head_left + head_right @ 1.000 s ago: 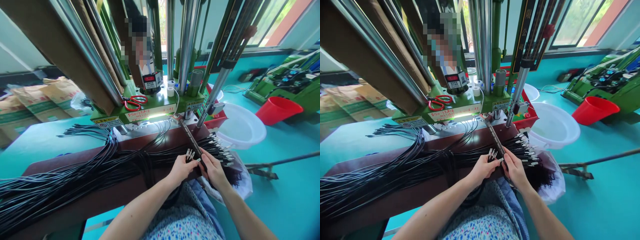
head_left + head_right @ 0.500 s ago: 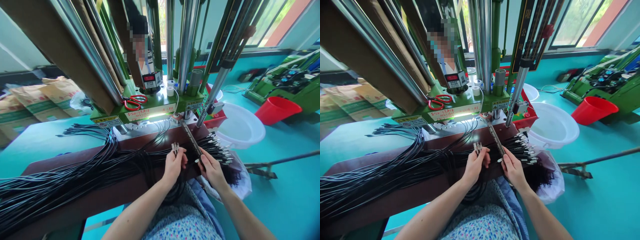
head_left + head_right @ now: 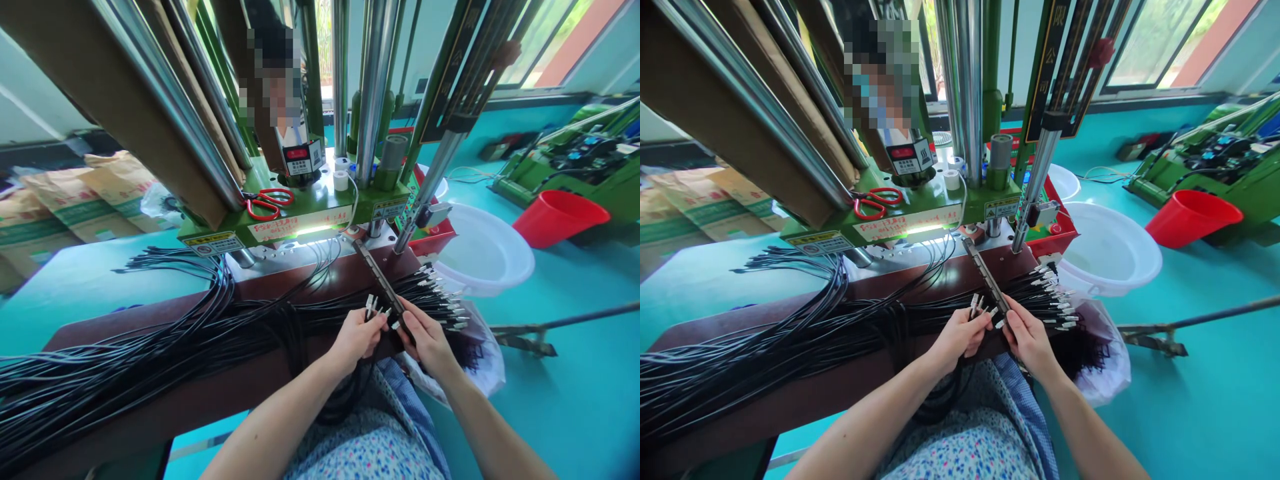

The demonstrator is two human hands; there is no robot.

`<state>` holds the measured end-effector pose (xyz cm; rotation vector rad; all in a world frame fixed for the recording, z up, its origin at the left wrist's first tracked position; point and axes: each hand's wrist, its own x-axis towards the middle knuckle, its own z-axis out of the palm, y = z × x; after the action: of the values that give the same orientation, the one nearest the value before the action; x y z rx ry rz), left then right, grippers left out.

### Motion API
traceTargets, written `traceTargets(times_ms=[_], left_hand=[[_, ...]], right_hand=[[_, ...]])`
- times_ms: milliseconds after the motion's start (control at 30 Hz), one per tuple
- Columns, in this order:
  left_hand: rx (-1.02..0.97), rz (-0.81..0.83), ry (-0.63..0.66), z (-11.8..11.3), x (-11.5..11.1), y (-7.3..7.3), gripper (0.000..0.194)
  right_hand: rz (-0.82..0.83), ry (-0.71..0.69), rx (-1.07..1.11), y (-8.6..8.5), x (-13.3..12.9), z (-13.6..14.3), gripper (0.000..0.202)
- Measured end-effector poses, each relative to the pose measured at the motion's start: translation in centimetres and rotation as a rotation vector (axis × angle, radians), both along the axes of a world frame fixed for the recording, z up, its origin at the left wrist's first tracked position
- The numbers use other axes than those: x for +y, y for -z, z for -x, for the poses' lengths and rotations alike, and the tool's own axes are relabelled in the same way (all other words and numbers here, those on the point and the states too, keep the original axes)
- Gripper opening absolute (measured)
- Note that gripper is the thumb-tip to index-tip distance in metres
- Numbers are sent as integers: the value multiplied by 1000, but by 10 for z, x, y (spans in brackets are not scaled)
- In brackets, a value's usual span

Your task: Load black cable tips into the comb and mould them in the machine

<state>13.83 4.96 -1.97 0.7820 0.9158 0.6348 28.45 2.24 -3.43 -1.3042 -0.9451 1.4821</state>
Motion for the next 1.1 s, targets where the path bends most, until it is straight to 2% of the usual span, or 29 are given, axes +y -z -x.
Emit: traceTargets(times_ms=[267,533,600,700,800,867,933,1033,1100], left_hand=[[-92,61,73,3,2,-5,34],[44,-18,11,2,0,0,40],[79,-92,-38,5,1,-2,43],[42,-177,-243,10,6,-10,44],[-51,-130,-401,12,11,-16,37],[-55,-48,-382,9,12,-17,34],[-12,-9,-309,4,10,-14,35],[28,-49,-194,-1,8,-10,35],[32,-56,-169,-2,7,-9,36]], right_hand=[[0,-20,10,0,0,-2,62],[-137,-102,-182,12,-2,-2,54],[-110,-87,-140,12,-2,-2,53],[-26,-38,-61,3,-3,0,57],[22,38,-36,-6,-3,2,61],[32,46,-8,-7,-2,2,64],[30,26,13,-4,-1,1,67],[25,41,8,0,0,0,67],[39,54,5,-2,1,0,67]])
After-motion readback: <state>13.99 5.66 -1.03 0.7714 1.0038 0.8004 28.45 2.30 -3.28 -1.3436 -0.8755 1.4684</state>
